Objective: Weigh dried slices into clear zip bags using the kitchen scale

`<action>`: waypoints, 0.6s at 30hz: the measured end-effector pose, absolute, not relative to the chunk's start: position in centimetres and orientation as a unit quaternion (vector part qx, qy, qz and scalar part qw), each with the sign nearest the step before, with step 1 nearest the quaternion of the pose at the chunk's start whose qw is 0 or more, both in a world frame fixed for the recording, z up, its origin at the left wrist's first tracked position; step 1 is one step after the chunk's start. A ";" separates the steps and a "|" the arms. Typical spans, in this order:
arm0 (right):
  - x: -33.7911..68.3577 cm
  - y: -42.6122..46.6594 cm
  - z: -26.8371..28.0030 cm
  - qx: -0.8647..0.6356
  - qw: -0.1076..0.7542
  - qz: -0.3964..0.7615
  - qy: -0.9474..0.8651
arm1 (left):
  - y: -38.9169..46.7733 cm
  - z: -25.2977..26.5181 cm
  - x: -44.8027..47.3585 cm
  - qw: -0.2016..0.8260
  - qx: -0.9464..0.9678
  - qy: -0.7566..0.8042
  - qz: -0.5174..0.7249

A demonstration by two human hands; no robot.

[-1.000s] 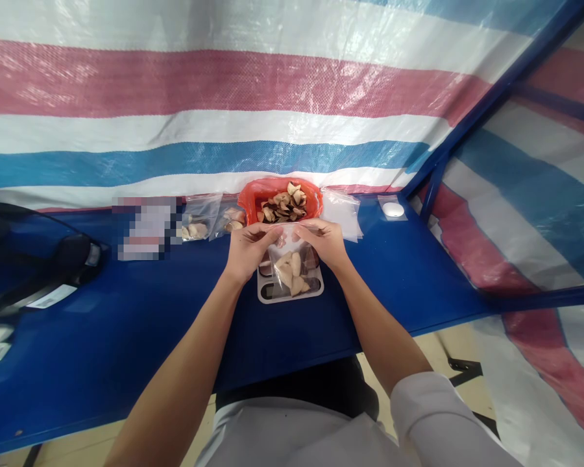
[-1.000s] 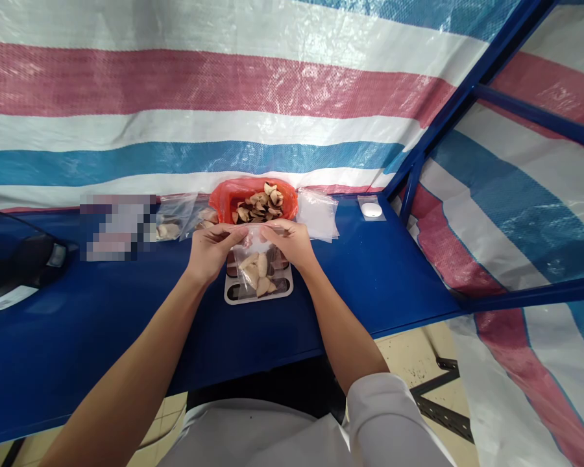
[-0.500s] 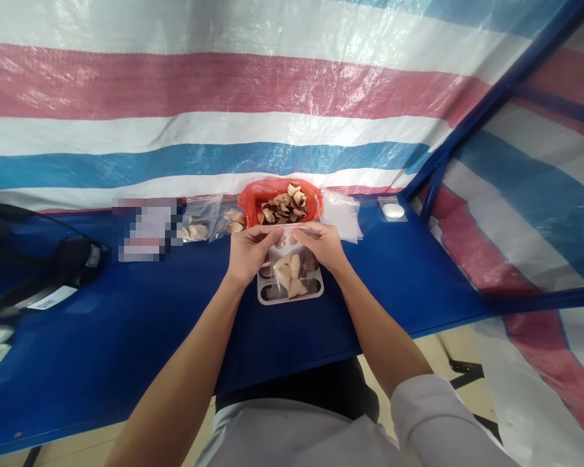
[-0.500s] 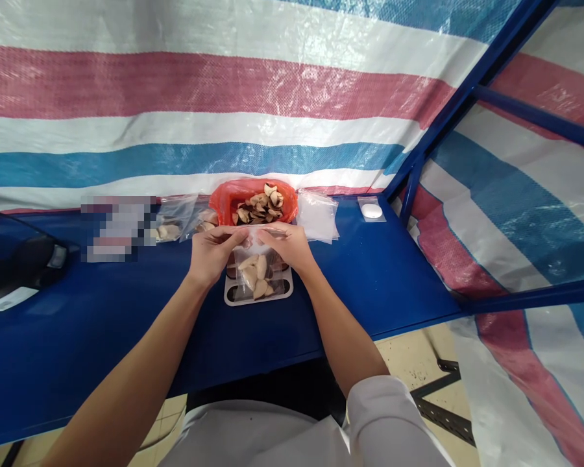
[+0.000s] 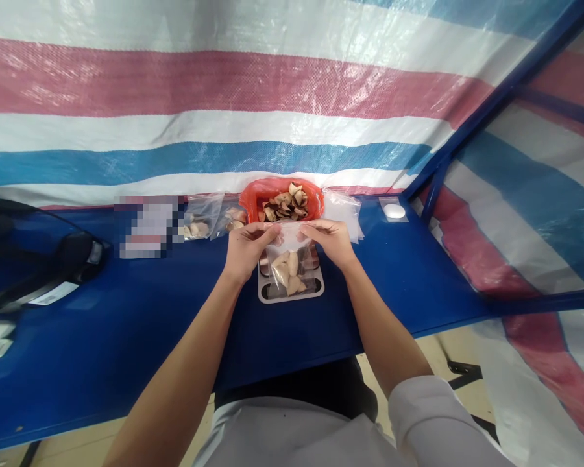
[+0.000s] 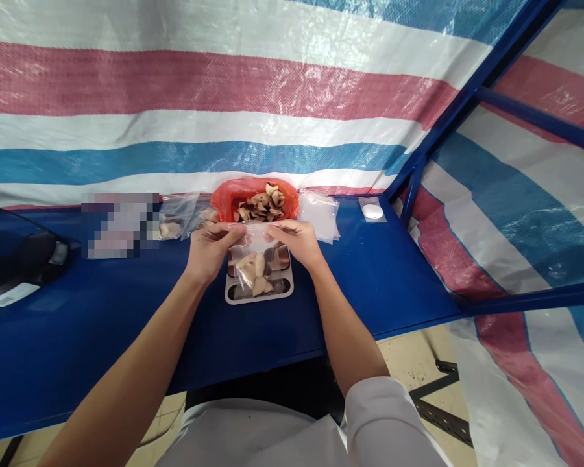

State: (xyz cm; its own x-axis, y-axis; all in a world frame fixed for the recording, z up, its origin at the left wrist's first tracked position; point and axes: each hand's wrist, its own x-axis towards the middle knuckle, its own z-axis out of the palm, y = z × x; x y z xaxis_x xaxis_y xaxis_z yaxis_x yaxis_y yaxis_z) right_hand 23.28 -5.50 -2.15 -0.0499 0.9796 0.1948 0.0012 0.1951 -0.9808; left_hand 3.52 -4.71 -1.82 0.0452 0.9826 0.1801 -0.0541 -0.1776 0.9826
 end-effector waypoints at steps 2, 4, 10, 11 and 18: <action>23.1 -5.6 -2.1 -0.432 0.535 0.459 -0.562 | -4.9 -1.7 3.6 0.469 0.558 0.429 0.533; 22.9 -5.7 -2.0 -0.433 0.534 0.461 -0.562 | -5.0 -1.6 3.7 0.456 0.575 0.432 0.524; 22.6 -5.8 -1.9 -0.442 0.524 0.460 -0.564 | -5.1 -1.5 3.4 0.451 0.581 0.429 0.524; 22.6 -5.8 -1.9 -0.443 0.528 0.461 -0.560 | -5.1 -1.6 3.2 0.457 0.578 0.428 0.523; 22.4 -5.5 -2.0 -0.453 0.547 0.484 -0.511 | -4.7 -1.4 2.0 0.532 0.489 0.423 0.546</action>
